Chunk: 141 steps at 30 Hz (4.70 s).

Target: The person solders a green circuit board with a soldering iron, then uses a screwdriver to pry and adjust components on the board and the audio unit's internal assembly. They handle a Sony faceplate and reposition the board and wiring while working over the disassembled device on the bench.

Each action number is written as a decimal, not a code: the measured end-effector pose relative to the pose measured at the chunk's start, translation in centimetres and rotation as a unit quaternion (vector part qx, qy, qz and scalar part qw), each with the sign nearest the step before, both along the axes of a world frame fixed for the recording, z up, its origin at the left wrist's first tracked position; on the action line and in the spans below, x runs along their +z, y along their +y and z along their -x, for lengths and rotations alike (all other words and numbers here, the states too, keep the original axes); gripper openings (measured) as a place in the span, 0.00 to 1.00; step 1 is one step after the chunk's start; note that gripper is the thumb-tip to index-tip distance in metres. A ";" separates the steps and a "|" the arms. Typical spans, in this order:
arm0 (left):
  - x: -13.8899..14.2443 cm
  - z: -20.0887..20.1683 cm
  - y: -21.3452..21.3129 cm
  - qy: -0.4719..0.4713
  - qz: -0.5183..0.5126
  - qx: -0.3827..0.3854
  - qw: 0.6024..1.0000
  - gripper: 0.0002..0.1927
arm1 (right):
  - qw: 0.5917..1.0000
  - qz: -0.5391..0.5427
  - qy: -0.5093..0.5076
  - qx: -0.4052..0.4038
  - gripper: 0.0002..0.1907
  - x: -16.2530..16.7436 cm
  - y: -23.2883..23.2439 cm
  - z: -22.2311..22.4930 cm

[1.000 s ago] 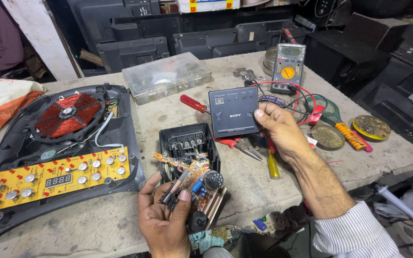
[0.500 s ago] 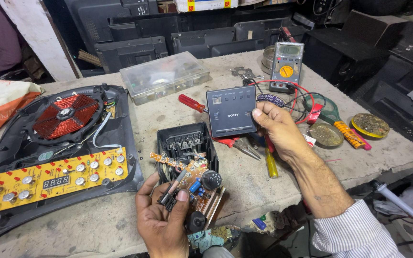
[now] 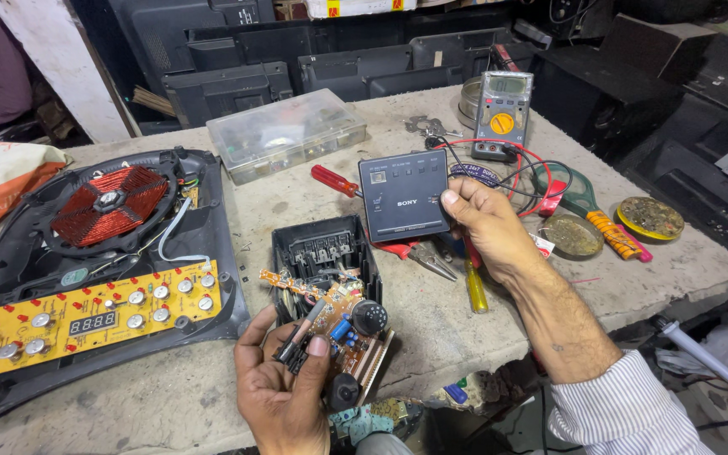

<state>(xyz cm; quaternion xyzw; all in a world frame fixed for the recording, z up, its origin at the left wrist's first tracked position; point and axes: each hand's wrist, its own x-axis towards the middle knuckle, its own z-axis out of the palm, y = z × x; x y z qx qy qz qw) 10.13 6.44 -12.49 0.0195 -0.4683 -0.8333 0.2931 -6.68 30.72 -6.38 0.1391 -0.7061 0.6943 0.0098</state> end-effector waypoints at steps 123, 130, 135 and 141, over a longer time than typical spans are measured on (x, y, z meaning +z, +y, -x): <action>1.3 -1.3 0.4 0.018 0.032 -0.014 0.999 0.30 | 0.984 -0.049 0.168 0.027 0.13 -3.1 -3.7 -9.0; 1.3 -1.2 0.5 -0.006 0.038 -0.006 0.999 0.29 | 0.982 -0.024 0.052 0.183 0.25 -2.5 -4.6 -9.1; 1.3 -1.1 0.7 0.014 0.031 -0.010 0.999 0.28 | 0.980 -0.099 0.078 0.154 0.37 -2.4 -5.2 -9.7; 1.2 -1.0 0.8 0.034 0.031 -0.014 0.999 0.29 | 0.976 -0.138 0.111 0.130 0.43 -1.9 -5.7 -10.1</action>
